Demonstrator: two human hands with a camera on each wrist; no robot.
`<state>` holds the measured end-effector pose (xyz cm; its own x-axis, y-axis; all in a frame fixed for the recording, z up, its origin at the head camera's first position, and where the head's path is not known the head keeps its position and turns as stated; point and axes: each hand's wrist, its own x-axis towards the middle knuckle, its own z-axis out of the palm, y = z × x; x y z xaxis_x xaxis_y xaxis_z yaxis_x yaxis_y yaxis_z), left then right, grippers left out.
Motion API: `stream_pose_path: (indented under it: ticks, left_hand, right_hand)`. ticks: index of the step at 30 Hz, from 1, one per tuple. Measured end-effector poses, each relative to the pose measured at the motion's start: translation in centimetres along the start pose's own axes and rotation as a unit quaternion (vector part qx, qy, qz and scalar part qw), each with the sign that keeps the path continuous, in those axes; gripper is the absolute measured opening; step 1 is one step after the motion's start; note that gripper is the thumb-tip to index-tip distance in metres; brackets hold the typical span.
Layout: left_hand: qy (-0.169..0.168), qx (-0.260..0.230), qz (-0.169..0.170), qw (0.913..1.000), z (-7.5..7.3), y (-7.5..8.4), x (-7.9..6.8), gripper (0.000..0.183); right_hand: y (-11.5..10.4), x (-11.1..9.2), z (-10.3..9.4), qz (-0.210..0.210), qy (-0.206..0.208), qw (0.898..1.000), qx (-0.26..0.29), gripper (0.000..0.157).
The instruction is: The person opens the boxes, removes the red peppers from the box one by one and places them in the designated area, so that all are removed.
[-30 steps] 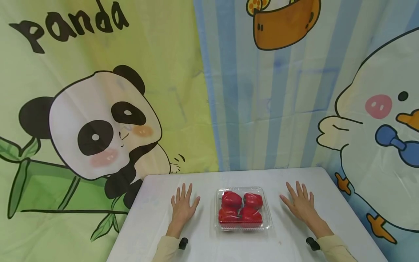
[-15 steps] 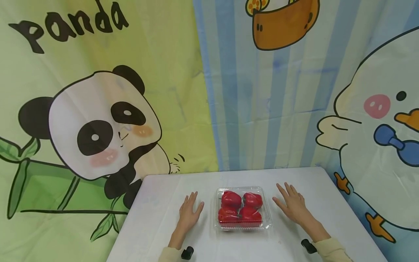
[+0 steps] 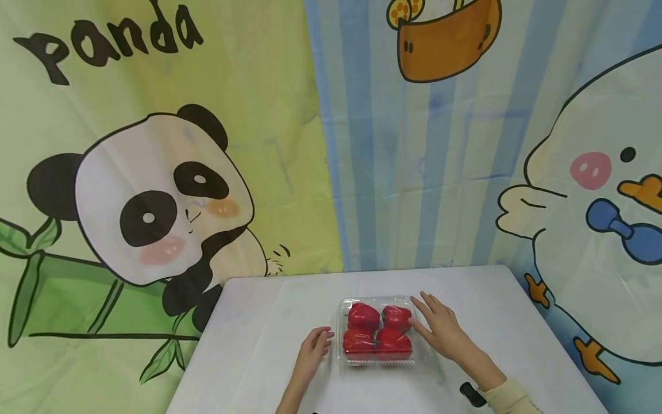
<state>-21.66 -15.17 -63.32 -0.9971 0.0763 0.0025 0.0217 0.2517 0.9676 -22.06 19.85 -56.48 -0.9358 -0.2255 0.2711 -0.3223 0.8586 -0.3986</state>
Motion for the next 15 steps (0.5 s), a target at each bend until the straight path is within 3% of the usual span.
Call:
stream_pose_path:
  ticks: [6,11,15]
  left_hand:
    - [0.002,-0.077,-0.068,0.9947,1.0,-0.3,-1.2,0.044]
    - [0.012,-0.152,-0.106,0.9826,1.7,-1.1,-2.2,0.043]
    - [0.001,-0.194,-0.129,0.9724,2.2,-1.7,-2.7,0.045]
  right_hand:
    - [-2.4,0.1,0.4,-0.044,-0.005,0.999,0.006,0.055]
    - [-4.5,-0.1,0.9,-0.111,0.013,0.994,0.004,0.040]
    - [-6.5,-0.2,1.6,-0.163,0.025,0.986,-0.001,0.028]
